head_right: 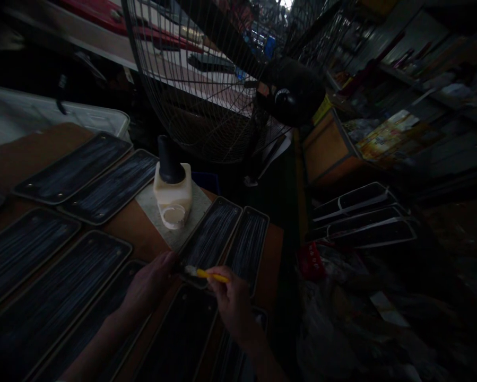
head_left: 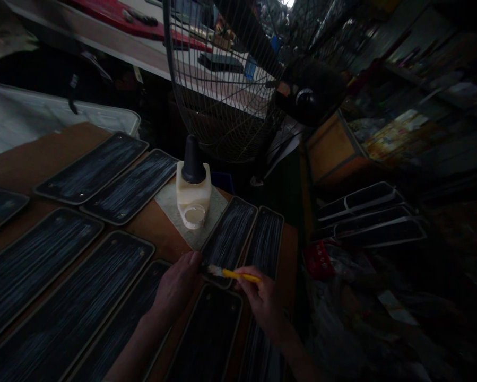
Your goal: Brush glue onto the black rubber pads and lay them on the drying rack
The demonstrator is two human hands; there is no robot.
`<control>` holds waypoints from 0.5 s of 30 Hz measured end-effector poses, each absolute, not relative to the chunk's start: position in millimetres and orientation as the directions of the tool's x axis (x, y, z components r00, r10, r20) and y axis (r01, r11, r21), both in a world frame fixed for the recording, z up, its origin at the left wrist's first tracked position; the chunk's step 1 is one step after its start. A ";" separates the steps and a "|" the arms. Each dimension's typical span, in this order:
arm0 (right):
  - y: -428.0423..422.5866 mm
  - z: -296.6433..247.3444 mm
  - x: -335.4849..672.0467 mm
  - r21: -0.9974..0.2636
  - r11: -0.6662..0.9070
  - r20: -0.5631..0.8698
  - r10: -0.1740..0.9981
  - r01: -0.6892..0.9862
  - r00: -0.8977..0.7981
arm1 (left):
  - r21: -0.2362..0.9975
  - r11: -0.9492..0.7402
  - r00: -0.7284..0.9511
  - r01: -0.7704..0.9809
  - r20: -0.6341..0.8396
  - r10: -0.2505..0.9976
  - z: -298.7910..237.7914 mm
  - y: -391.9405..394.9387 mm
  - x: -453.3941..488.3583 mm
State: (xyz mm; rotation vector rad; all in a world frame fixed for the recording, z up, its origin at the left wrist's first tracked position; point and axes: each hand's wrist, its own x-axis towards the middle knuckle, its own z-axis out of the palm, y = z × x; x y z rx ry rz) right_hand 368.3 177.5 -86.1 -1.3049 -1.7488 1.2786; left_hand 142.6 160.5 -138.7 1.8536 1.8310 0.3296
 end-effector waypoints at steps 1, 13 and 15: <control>181.6 -79.6 365.6 -0.943 0.020 -0.089 0.947 0.332 -0.309 | 0.510 0.037 0.062 0.859 -0.177 0.982 -137.0 161.1 142.7; 263.8 -30.5 272.9 -0.869 0.310 0.137 0.900 0.386 -0.415 | 0.608 0.125 -0.069 0.784 -0.115 0.991 -115.6 34.2 81.4; 276.9 -36.0 262.5 -0.825 0.337 0.124 0.891 0.454 -0.436 | 0.632 0.227 -0.179 0.741 -0.140 0.974 -122.9 -19.1 62.2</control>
